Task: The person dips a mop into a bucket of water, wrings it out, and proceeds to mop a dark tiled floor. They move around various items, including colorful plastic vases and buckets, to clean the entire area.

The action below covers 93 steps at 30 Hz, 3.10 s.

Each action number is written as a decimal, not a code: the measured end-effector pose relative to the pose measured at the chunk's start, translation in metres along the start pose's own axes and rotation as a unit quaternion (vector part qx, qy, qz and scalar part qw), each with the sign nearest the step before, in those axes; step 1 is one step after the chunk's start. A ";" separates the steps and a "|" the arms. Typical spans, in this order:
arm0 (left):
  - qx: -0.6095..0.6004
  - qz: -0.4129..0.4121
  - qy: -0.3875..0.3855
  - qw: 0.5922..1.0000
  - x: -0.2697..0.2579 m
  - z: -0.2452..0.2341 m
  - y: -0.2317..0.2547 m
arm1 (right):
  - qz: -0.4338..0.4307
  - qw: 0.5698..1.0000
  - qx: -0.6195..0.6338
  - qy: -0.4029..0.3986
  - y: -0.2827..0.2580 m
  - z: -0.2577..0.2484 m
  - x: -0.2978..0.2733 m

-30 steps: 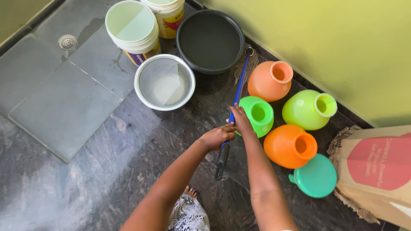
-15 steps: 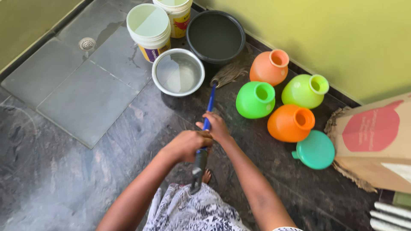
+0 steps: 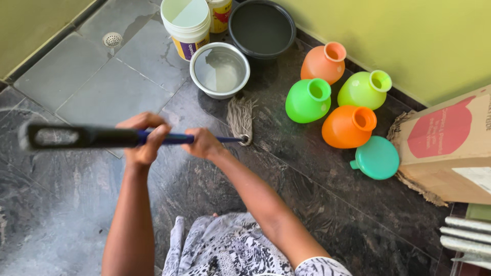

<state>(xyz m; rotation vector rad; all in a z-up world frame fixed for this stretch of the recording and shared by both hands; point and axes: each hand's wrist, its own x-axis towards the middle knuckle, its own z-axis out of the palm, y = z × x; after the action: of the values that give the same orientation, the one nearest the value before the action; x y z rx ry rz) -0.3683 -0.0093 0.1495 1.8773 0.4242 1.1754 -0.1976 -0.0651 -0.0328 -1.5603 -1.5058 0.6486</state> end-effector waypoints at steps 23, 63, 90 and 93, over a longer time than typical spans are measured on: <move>-0.122 -0.073 -0.308 0.941 -0.086 0.278 -0.061 | 0.163 0.933 -0.213 0.242 0.145 -0.165 -0.285; -0.048 -0.092 0.099 0.990 -0.129 -0.020 0.083 | 0.002 0.998 0.040 -0.042 -0.062 0.059 -0.091; -0.161 -0.122 -0.454 0.868 -0.301 0.552 0.160 | 0.241 0.871 -0.271 0.331 0.155 -0.323 -0.687; -0.103 -0.238 -0.476 0.840 -0.253 0.508 0.171 | 0.206 0.855 -0.284 0.382 0.143 -0.294 -0.636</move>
<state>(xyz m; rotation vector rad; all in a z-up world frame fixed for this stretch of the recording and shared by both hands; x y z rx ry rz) -0.0865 -0.5206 0.0491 1.7665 0.1595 -0.1074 0.0350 -0.7351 -0.1249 -2.2594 -0.7658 -0.2572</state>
